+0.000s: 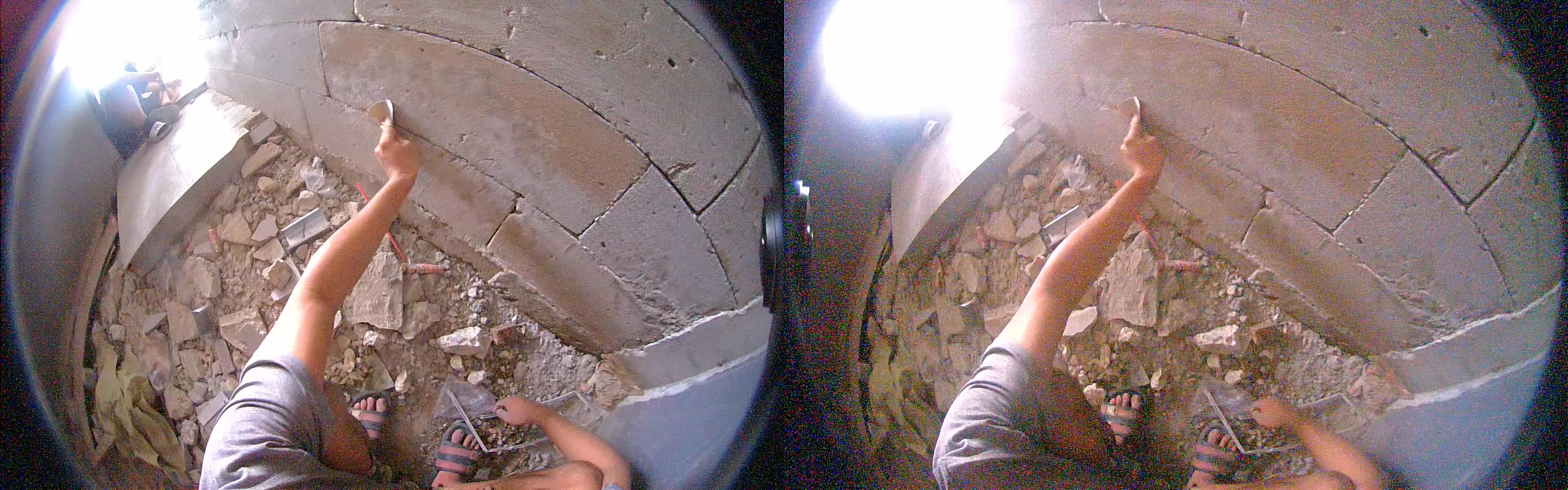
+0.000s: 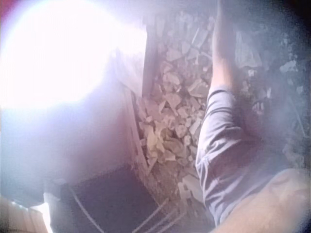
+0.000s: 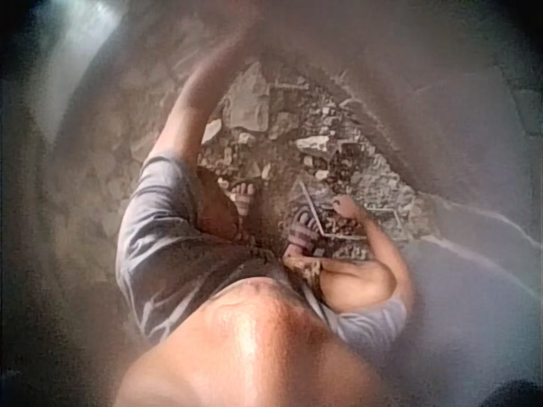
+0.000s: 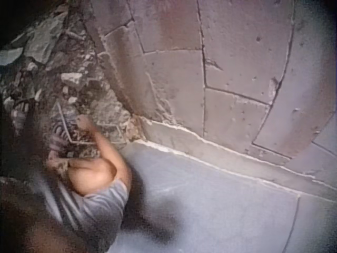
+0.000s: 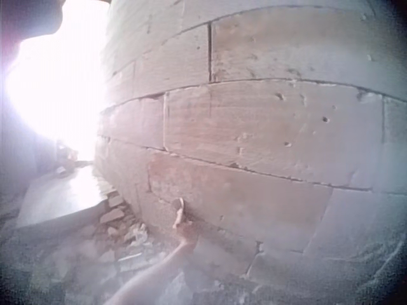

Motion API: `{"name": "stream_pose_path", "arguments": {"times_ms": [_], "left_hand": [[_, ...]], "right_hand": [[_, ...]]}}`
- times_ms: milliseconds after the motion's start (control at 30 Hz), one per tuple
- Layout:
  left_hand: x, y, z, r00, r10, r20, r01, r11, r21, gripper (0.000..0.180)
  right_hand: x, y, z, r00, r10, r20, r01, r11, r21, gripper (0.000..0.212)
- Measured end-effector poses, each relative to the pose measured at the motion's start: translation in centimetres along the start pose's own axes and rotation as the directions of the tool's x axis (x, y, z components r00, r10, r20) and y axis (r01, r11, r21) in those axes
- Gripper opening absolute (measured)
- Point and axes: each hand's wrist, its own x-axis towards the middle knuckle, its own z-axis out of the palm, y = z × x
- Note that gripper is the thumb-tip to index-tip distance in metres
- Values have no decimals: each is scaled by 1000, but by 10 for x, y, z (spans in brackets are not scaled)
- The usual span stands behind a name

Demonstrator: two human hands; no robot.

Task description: The person sands the surface of a block wall using a piece of sandpaper, rubbing it over the mortar joints and the face of the blocks.

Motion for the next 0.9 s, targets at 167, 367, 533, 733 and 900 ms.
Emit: {"name": "stream_pose_path", "arguments": {"times_ms": [167,367,533,733,900], "left_hand": [[-32,4,4,998,59,20,-54,982,-181,43],[-39,15,8,998,-42,52,49,989,-143,38],[-33,11,18,998,-37,-42,28,978,-205,35],[30,-16,19,986,-20,-163,-2,991,-131,31],[60,-14,6,986,-153,-66,151,988,-35,30]], "right_hand": [[-3,10,11,1000,16,13,-15,993,-115,34],[-9,29,30,996,33,78,-25,995,-92,34],[-13,22,27,1000,24,9,-23,995,-96,35],[-6,20,24,999,-13,-47,8,994,-109,34],[-4,26,24,999,-35,2,35,998,-55,35]]}}
